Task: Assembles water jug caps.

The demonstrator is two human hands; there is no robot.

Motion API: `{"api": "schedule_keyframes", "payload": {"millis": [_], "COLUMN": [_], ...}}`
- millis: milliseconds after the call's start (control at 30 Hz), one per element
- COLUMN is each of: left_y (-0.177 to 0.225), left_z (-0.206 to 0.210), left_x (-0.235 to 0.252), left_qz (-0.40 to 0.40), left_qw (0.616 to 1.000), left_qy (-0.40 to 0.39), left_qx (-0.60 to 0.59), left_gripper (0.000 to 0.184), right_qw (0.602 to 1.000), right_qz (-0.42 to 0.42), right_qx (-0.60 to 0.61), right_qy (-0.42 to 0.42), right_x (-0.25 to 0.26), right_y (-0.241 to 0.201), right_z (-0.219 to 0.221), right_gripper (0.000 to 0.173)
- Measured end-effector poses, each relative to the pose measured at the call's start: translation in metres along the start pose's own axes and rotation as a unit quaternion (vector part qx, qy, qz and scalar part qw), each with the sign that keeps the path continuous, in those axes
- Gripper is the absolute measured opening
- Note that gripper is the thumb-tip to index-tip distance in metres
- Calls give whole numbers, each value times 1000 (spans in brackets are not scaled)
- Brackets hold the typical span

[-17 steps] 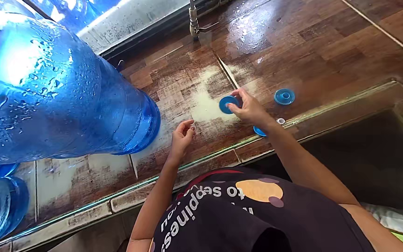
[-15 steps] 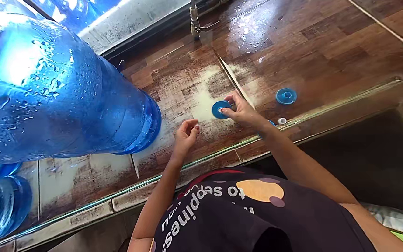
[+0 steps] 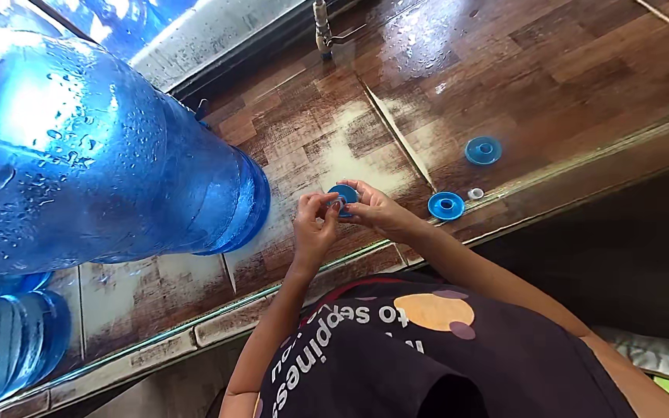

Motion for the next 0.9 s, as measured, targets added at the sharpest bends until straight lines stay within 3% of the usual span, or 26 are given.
{"api": "schedule_keyframes", "payload": {"millis": [133,367,500,600,700,800,900], "left_y": [-2,1,3,4,4,2,-1], "left_z": [1,-5,-10,-16,-14,-10,-7], "left_x": [-1,-7,-14,-10,-10,-13,-17], "left_qz": [19,-57,-4,-3,-48,-71,-84], "left_qw": [1000,994,999,991,963,958,959], "left_qy": [7,-40,-32,-123,-213,-220,-206], "left_qx": [-1,-78,-30,-57,-155,-173,-176], "left_gripper": [22,27,52,76,57,42,39], "right_qw": [998,982,959,925,897,881,874], "right_qz": [-55,-158,-206,-259,-295,-316,-323], "right_qx": [-5,-93,-182,-268,-316,-345,-357], "right_qy": [-27,-49,-71,-79,-89,-76,-62], "right_x": [-4,-9,-19,-26,-28,-29,-30], "right_y": [5,9,0,-7,-9,-7,-2], "right_z": [3,-4,-6,-8,-10,-10,-12], "right_gripper": [61,54,57,55,50,47,45]}}
Point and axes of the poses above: each hand's wrist, its own x-axis towards the middle knuckle, its own z-axis out of the palm, y = z × x, the point moved 2 cm from there along x, towards the middle knuckle, and after that the axes turned 7 degrees about y, right-handed, at the moved point
